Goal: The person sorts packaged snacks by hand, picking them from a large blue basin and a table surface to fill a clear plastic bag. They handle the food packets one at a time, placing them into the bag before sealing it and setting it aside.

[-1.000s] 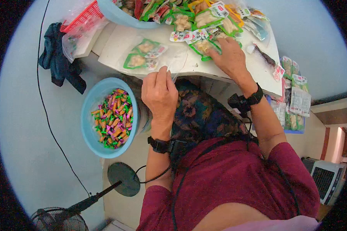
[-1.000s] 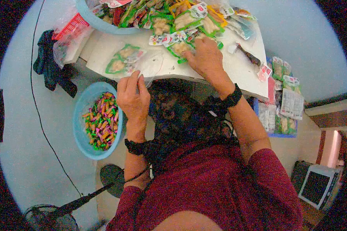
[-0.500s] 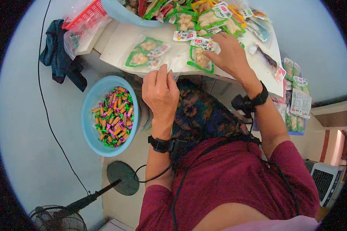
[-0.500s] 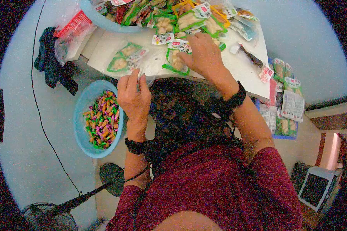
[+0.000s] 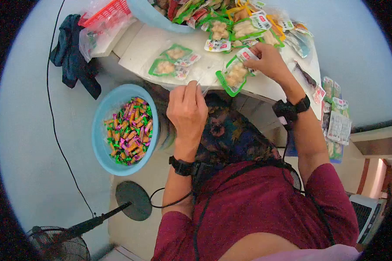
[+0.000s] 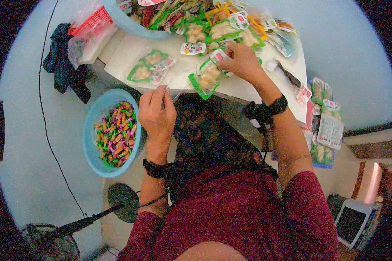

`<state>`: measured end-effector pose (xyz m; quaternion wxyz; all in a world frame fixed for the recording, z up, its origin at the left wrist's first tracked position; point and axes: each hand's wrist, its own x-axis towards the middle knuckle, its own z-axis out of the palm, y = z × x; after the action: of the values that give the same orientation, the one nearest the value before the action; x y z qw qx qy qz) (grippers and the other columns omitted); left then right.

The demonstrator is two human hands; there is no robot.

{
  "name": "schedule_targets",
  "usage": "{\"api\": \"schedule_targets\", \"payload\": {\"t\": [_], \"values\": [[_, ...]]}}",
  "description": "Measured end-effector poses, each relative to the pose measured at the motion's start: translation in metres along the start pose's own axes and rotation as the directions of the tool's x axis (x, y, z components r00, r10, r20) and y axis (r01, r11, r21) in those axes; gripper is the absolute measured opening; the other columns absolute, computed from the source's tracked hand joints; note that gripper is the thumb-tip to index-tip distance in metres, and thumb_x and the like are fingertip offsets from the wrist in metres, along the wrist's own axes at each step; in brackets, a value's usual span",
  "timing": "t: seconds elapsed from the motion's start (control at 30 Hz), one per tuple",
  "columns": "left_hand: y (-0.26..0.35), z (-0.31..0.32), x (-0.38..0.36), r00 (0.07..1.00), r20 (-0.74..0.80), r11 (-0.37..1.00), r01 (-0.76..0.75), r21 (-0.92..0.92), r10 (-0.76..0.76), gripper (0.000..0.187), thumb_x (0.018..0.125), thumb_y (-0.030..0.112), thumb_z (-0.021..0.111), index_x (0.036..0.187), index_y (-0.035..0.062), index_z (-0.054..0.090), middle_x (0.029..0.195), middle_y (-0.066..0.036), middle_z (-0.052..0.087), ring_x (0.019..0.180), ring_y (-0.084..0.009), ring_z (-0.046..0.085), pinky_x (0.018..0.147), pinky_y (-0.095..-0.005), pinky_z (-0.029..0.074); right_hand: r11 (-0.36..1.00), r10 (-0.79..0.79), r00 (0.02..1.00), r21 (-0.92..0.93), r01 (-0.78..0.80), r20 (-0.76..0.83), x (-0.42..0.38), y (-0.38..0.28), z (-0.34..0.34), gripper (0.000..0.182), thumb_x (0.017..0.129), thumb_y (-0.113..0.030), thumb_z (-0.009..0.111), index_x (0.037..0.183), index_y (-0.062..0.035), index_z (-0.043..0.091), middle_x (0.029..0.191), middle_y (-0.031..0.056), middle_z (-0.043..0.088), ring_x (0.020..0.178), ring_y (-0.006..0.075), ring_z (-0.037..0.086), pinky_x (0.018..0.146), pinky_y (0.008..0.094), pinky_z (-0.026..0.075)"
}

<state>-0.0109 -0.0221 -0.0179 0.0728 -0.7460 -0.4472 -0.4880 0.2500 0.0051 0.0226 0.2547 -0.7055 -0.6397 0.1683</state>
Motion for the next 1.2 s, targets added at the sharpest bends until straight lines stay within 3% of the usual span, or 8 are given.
{"api": "schedule_targets", "payload": {"t": [0.17, 0.2, 0.33, 0.57, 0.77, 1.0, 1.1, 1.2], "values": [[0.003, 0.003, 0.005, 0.999, -0.037, 1.000, 0.018, -0.024, -0.019, 0.016, 0.076, 0.004, 0.070, 0.091, 0.0060, 0.066, 0.080, -0.010, 0.061, 0.073, -0.0286, 0.060, 0.064, -0.0374, 0.049, 0.828, 0.047, 0.994, 0.552, -0.097, 0.103, -0.030, -0.001, -0.003, 0.029, 0.078, -0.016, 0.070, 0.100, 0.0015, 0.062, 0.085, 0.0048, 0.063, 0.070, 0.0082, 0.057, 0.057, 0.0248, 0.047], [0.003, 0.003, 0.006, 0.999, -0.041, 1.000, 0.018, -0.025, -0.019, 0.016, 0.076, 0.004, 0.070, 0.091, 0.0062, 0.066, 0.081, -0.010, 0.062, 0.073, -0.0286, 0.060, 0.063, -0.0375, 0.049, 0.721, 0.064, 0.995, 0.687, -0.097, 0.073, -0.037, 0.000, 0.001, 0.028, 0.079, -0.013, 0.066, 0.101, 0.0032, 0.061, 0.088, 0.0097, 0.065, 0.070, 0.0180, 0.064, 0.061, 0.0307, 0.058], [0.004, 0.004, 0.007, 0.997, -0.066, 0.998, 0.033, -0.044, -0.036, 0.015, 0.077, 0.004, 0.070, 0.091, 0.0059, 0.066, 0.080, -0.010, 0.061, 0.073, -0.0287, 0.060, 0.064, -0.0380, 0.050, 0.431, 0.163, 0.973, 0.876, -0.217, 0.161, -0.061, -0.025, 0.007, 0.028, 0.084, -0.004, 0.059, 0.109, 0.0076, 0.055, 0.094, 0.0135, 0.066, 0.077, 0.0209, 0.067, 0.065, 0.0341, 0.059], [0.008, 0.003, 0.013, 0.996, -0.087, 0.998, 0.030, -0.050, -0.035, 0.016, 0.076, 0.004, 0.070, 0.091, 0.0055, 0.066, 0.079, -0.010, 0.060, 0.071, -0.0290, 0.060, 0.062, -0.0379, 0.049, 0.184, 0.116, 0.956, 0.940, -0.288, 0.270, -0.067, -0.042, 0.039, 0.023, 0.087, -0.001, 0.057, 0.106, 0.0092, 0.052, 0.106, 0.0191, 0.063, 0.090, 0.0257, 0.066, 0.081, 0.0418, 0.058], [0.009, 0.001, 0.014, 0.997, -0.053, 0.998, 0.050, -0.029, -0.052, 0.014, 0.078, 0.006, 0.069, 0.092, 0.0053, 0.066, 0.078, -0.010, 0.060, 0.071, -0.0289, 0.060, 0.061, -0.0382, 0.049, -0.005, 0.067, 0.947, 0.950, -0.313, 0.313, -0.054, -0.081, 0.064, 0.020, 0.090, -0.001, 0.053, 0.109, 0.0031, 0.050, 0.114, 0.0140, 0.059, 0.105, 0.0238, 0.061, 0.094, 0.0432, 0.051], [0.001, 0.002, 0.016, 0.987, -0.100, 0.980, 0.112, -0.163, -0.129, 0.012, 0.078, 0.005, 0.069, 0.089, 0.0026, 0.067, 0.075, -0.011, 0.062, 0.067, -0.0272, 0.061, 0.060, -0.0352, 0.049, -0.109, -0.142, 0.948, 0.948, -0.300, 0.284, -0.018, -0.093, 0.115, 0.015, 0.088, -0.004, 0.055, 0.102, 0.0022, 0.057, 0.096, 0.0097, 0.061, 0.086, 0.0200, 0.062, 0.072, 0.0334, 0.053], [-0.001, 0.002, 0.018, 0.979, -0.110, 0.960, 0.143, -0.240, -0.173, 0.010, 0.078, 0.003, 0.068, 0.088, 0.0013, 0.068, 0.076, -0.011, 0.063, 0.067, -0.0254, 0.062, 0.061, -0.0331, 0.049, -0.151, -0.112, 0.942, 0.932, -0.330, 0.315, -0.010, -0.106, 0.127, 0.015, 0.087, -0.003, 0.054, 0.101, 0.0014, 0.059, 0.092, 0.0071, 0.061, 0.082, 0.0169, 0.061, 0.070, 0.0302, 0.052], [-0.002, 0.000, 0.019, 0.962, -0.085, 0.924, 0.219, -0.314, -0.258, 0.009, 0.078, 0.002, 0.067, 0.087, 0.0011, 0.068, 0.077, -0.011, 0.064, 0.068, -0.0238, 0.062, 0.061, -0.0318, 0.049, -0.027, -0.264, 0.956, 0.990, -0.141, 0.129, -0.010, -0.114, 0.133, 0.018, 0.085, -0.002, 0.056, 0.102, 0.0012, 0.059, 0.094, 0.0060, 0.061, 0.080, 0.0155, 0.060, 0.067, 0.0296, 0.052]]}}
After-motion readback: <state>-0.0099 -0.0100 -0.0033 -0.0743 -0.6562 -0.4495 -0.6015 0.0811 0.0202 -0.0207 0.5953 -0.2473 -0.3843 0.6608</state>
